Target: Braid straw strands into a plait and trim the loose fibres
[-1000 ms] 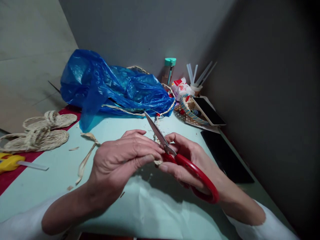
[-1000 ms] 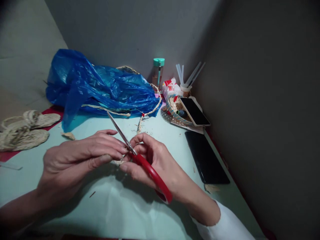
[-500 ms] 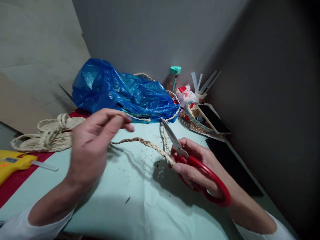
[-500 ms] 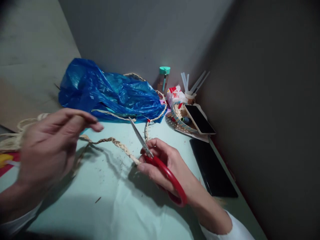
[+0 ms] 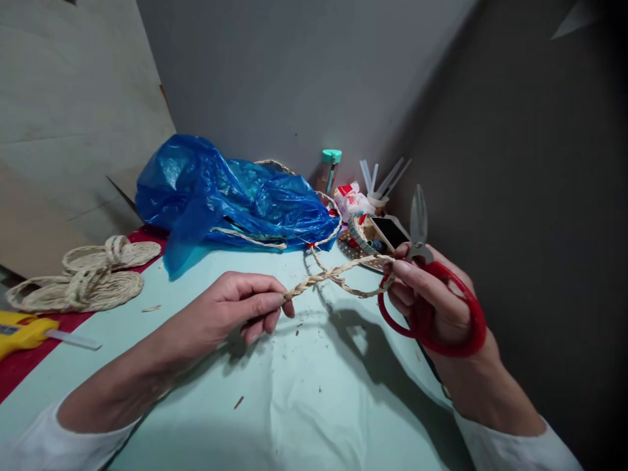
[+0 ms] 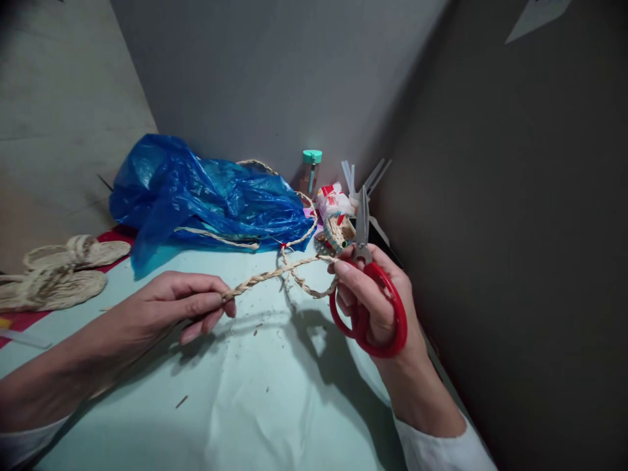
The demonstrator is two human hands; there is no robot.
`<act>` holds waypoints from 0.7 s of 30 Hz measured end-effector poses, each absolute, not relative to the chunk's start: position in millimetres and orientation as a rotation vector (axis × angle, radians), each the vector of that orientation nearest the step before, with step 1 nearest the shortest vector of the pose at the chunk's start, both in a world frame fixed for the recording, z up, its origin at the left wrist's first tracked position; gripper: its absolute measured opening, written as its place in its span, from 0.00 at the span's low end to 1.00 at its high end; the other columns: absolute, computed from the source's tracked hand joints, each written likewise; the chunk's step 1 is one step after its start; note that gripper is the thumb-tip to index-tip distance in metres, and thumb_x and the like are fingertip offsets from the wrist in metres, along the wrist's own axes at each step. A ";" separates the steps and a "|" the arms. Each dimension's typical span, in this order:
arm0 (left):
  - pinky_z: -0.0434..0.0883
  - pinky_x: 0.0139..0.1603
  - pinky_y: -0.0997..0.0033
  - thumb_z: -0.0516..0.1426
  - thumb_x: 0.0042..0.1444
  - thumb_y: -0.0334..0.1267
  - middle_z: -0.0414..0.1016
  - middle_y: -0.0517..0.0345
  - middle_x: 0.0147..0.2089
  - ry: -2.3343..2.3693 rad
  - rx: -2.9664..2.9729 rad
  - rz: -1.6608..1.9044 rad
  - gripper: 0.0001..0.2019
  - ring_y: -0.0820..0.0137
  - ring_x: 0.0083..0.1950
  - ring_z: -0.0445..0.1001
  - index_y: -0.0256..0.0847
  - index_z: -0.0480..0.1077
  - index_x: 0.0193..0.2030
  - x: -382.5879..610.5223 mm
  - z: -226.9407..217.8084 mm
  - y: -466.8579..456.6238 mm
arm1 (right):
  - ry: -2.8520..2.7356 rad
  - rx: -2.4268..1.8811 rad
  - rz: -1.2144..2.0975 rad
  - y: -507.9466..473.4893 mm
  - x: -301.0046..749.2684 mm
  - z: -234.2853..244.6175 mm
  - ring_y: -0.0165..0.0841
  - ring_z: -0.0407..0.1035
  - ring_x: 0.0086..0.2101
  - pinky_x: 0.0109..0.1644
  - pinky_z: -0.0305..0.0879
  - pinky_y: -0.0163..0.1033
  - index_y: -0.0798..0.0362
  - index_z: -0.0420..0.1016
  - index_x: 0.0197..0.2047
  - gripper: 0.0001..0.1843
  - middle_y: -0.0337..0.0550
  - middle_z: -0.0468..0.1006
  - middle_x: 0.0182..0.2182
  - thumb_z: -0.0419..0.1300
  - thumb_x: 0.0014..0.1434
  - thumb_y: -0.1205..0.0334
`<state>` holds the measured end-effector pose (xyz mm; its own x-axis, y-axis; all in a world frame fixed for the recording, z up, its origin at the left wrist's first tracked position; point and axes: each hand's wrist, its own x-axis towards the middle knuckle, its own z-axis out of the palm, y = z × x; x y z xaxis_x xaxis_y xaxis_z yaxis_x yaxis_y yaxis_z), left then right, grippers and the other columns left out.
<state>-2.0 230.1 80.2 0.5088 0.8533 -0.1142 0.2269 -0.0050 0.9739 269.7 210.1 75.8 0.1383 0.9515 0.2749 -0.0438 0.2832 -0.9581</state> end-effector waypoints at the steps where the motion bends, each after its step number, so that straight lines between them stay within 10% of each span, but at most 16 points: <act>1: 0.58 0.20 0.80 0.57 0.62 0.46 0.67 0.61 0.24 0.975 1.533 0.649 0.14 0.79 0.20 0.59 0.38 0.77 0.34 -2.1 80.4 230.3 | -1.191 -1.015 0.931 210.6 269.1 75.5 0.25 0.53 0.19 0.19 0.50 0.31 0.50 0.71 0.40 0.11 0.30 0.61 0.19 0.67 0.57 0.57; 13: 0.69 0.28 0.80 0.59 0.61 0.41 0.75 0.61 0.26 0.963 1.603 0.685 0.10 0.76 0.25 0.70 0.41 0.78 0.31 -0.1 77.9 228.0 | -0.904 -0.907 0.891 217.8 281.9 82.7 0.22 0.51 0.19 0.20 0.49 0.31 0.52 0.71 0.37 0.12 0.31 0.64 0.22 0.69 0.51 0.61; 21: 0.77 0.49 0.63 0.63 0.57 0.40 0.85 0.42 0.45 0.266 1.651 -0.134 0.14 0.53 0.47 0.82 0.37 0.83 0.47 9.1 73.9 210.1 | -1.210 -0.725 1.070 207.0 284.1 88.1 0.20 0.51 0.16 0.16 0.47 0.30 0.51 0.70 0.40 0.12 0.33 0.68 0.26 0.66 0.53 0.60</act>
<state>9.1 210.1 73.9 0.9650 0.0931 -0.2450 0.2524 -0.0790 0.9644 284.1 207.0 88.1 0.0024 0.9277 0.3732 -0.2565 0.3613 -0.8965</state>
